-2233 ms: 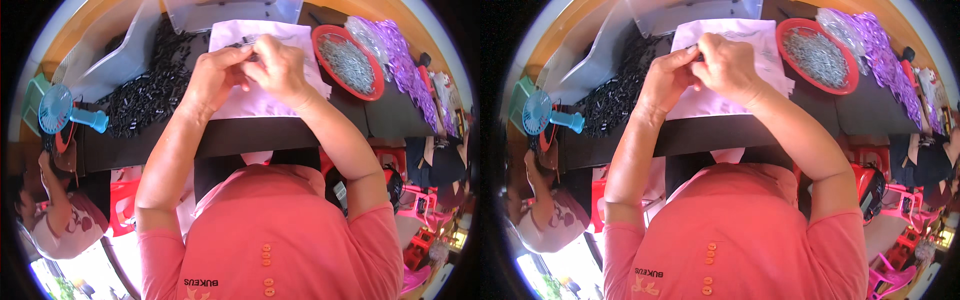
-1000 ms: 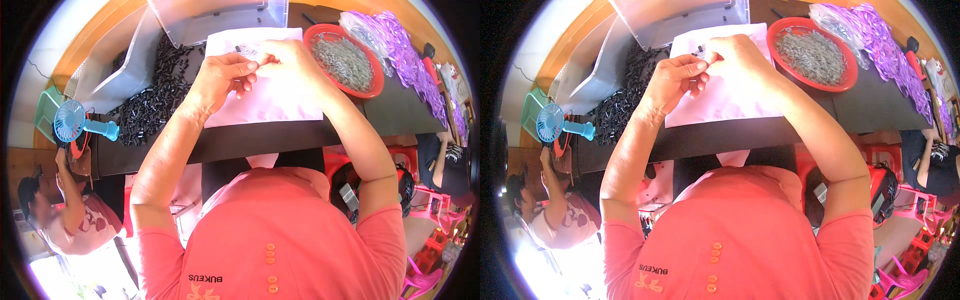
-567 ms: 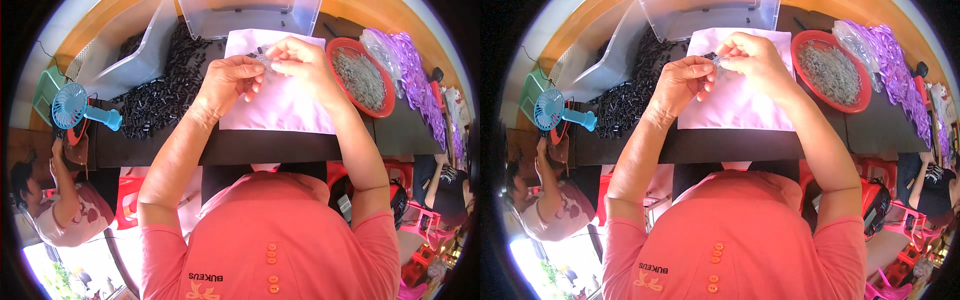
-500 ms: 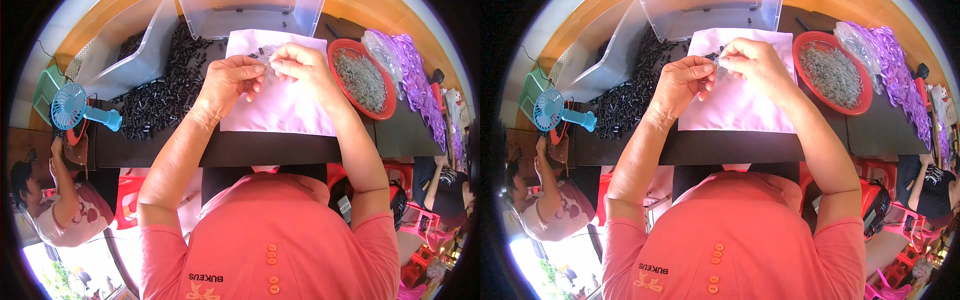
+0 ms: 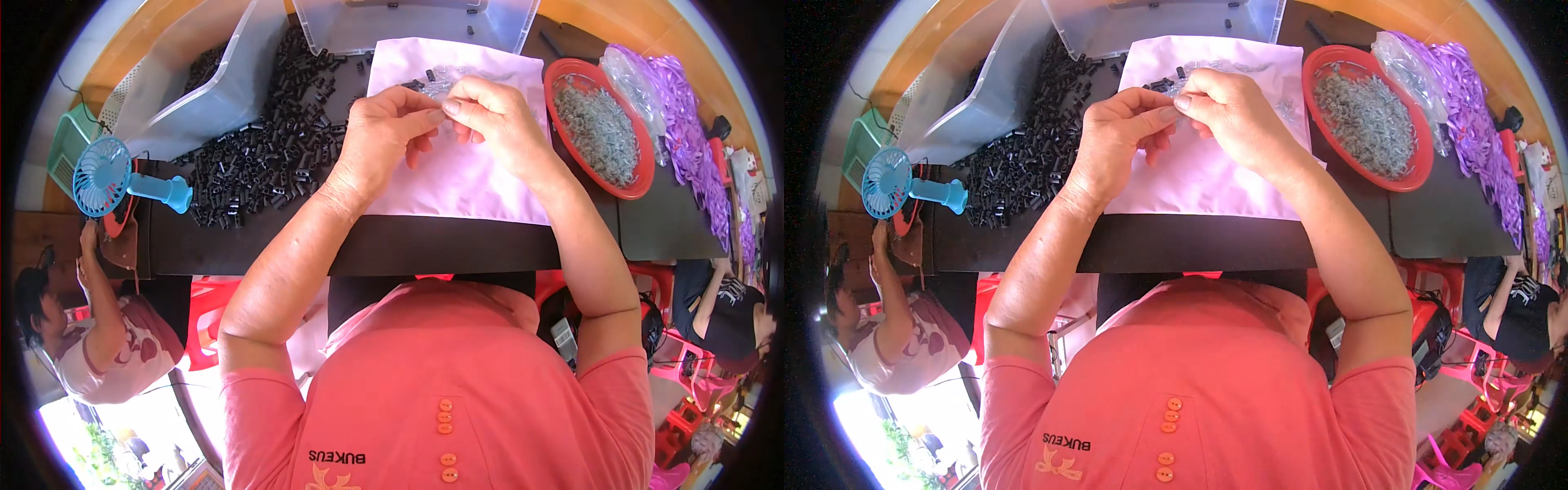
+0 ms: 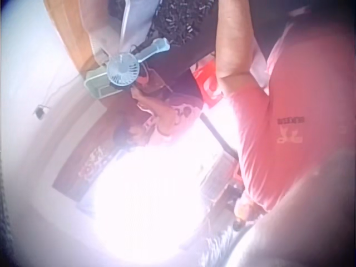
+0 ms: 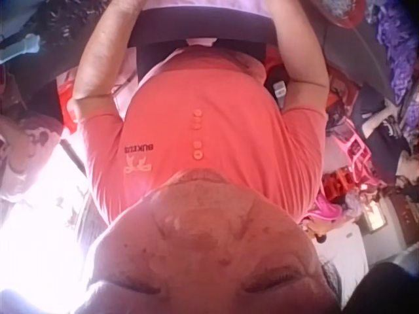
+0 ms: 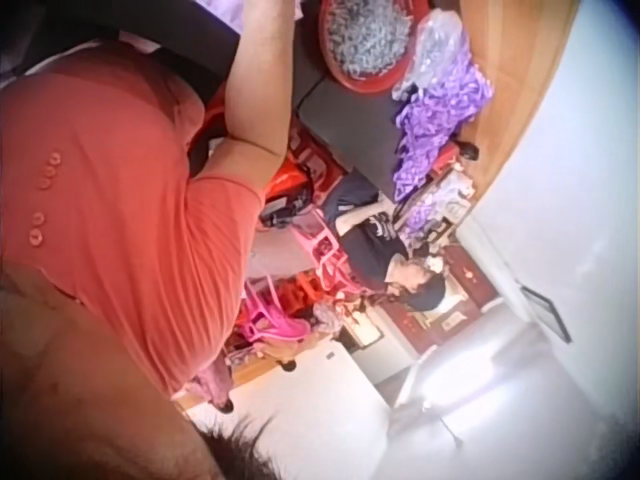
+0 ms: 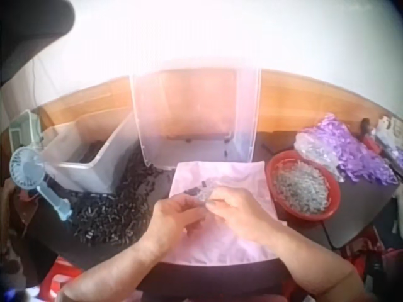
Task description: The person assembles small parts by picking up plastic connectors and metal pins from the table and inserting the pins into the connectors by hand.
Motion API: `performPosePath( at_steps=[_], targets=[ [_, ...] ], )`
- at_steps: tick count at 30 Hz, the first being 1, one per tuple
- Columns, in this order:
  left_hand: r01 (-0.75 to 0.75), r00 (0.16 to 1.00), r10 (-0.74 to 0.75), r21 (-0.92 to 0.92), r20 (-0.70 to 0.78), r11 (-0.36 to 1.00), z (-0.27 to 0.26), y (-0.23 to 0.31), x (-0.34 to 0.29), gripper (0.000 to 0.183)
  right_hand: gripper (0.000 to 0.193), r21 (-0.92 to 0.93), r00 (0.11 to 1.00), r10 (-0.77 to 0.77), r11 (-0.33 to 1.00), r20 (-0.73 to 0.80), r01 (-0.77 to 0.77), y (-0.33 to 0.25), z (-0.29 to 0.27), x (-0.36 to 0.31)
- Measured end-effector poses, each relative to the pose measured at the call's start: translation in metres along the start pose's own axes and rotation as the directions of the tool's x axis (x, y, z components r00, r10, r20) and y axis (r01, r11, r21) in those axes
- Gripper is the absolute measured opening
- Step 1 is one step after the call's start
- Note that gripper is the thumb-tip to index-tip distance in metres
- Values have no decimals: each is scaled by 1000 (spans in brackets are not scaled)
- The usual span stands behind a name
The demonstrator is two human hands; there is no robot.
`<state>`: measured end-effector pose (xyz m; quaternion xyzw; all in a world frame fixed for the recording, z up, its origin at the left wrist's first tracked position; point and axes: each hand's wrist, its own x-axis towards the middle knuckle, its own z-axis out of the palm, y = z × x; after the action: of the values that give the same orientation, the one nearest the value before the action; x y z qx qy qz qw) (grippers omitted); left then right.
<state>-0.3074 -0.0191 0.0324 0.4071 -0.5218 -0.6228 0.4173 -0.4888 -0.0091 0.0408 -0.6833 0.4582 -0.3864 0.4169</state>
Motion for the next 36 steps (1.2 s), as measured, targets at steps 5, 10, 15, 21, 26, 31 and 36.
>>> performPosePath(
  at_steps=[5,10,15,21,26,31,36],
  targets=[
    [-28,1000,27,95,10,995,-3,2,-2,12,20,39,998,65,997,5,-66,0,-2,-1],
    [-79,996,83,94,-38,992,-1,4,-4,11,21,81,995,101,992,6,-101,-1,-1,-1],
    [-121,992,125,106,-32,987,-4,-2,-5,12,16,166,988,148,974,38,-153,-8,3,-1],
    [-144,989,148,136,-25,980,2,-4,-6,12,19,141,991,132,982,-21,-127,-2,0,-2],
    [-347,929,370,344,1,872,-2,-9,-7,13,21,135,983,182,974,4,-181,-6,3,-1],
    [-233,968,250,248,-37,940,-1,-8,-6,12,19,128,984,180,976,-11,-177,-5,4,-2],
    [-373,913,407,352,-26,859,0,-9,-7,11,19,170,983,184,969,-5,-181,-4,6,-1]
  ],
)
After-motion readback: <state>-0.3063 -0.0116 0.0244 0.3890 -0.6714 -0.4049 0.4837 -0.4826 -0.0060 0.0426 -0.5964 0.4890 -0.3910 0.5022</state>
